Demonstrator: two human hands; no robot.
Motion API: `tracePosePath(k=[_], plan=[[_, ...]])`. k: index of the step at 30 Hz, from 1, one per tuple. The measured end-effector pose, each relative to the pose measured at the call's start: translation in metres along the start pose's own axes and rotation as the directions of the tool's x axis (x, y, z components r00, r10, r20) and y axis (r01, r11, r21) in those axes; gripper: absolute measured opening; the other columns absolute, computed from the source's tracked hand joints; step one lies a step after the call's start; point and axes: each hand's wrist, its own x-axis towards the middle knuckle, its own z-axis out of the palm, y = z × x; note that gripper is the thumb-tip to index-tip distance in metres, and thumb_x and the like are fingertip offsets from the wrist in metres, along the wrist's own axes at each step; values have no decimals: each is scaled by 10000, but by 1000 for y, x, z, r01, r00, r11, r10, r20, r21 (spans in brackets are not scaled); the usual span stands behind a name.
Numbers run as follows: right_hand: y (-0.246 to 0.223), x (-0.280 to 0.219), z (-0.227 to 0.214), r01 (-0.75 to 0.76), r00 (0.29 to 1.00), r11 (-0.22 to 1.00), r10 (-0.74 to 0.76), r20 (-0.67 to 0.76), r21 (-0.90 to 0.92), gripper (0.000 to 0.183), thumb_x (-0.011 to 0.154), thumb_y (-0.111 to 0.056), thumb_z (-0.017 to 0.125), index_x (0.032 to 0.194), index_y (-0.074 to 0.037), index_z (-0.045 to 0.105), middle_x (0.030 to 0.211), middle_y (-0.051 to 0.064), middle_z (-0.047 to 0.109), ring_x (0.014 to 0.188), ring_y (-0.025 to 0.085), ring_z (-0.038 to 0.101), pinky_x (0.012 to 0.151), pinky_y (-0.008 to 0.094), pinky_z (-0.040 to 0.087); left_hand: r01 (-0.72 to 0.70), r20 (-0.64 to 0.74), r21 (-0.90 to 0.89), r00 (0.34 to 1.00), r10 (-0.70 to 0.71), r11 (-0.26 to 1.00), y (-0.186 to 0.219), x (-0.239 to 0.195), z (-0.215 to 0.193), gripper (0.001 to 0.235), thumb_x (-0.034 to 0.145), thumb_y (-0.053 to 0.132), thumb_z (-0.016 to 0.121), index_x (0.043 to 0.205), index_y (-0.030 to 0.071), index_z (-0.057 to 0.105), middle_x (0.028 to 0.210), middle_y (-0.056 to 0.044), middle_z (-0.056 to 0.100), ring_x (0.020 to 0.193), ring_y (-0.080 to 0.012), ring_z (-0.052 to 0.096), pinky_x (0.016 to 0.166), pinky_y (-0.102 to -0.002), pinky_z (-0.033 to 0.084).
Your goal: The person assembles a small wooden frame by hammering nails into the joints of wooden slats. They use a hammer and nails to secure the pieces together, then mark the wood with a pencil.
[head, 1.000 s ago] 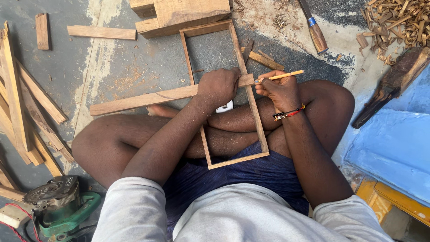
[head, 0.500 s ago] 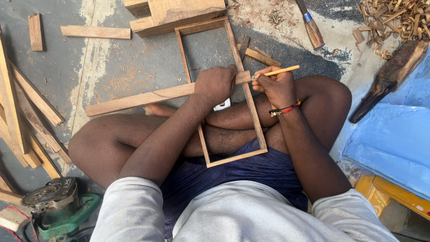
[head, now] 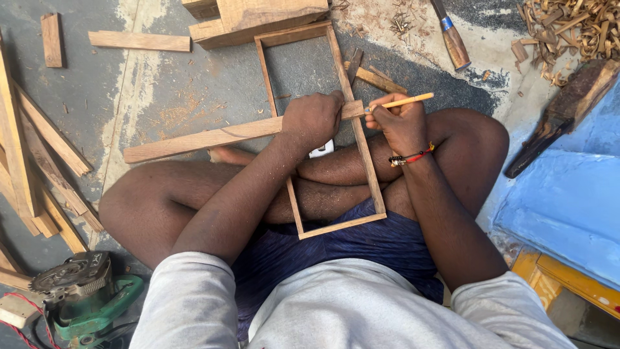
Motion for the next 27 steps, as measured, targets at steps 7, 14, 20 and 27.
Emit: tracePosePath(k=[7, 14, 20, 27], plan=[[-1, 6, 4, 5, 1000, 1000, -5, 10, 16, 66, 954, 53, 640, 1003, 68, 682, 878, 144, 745, 726, 132, 744, 670, 227, 643, 2, -1, -1, 1000, -2, 1000, -2, 1, 1, 239, 1026, 276, 507, 1090, 89, 640, 731, -112, 723, 696, -303, 744, 634, -467, 590], [-8, 3, 3, -15, 1000, 1000, 15, 4, -19, 60, 966, 40, 665, 1009, 71, 692, 871, 148, 746, 724, 127, 739, 645, 225, 622, -20, -65, -13, 998, 19, 1000, -4, 0, 4, 215, 1021, 262, 517, 1061, 111, 665, 757, -117, 728, 712, -321, 738, 646, -480, 581], [-2, 12, 6, 1, 1000, 999, -1, -14, 35, 60, 958, 59, 652, 1005, 76, 686, 870, 146, 738, 718, 132, 741, 664, 224, 646, -16, -57, -9, 998, 16, 1000, -5, 1, 8, 234, 1012, 276, 517, 1077, 100, 657, 746, -114, 727, 688, -311, 739, 617, -474, 582], [0, 6, 1, 0, 1000, 1000, 0, 12, 26, 62, 951, 58, 660, 1004, 74, 687, 871, 149, 741, 719, 132, 741, 638, 218, 631, -9, -53, -8, 999, 8, 1000, -5, 0, 7, 221, 1031, 272, 512, 1061, 108, 657, 746, -108, 723, 690, -307, 737, 613, -470, 578]])
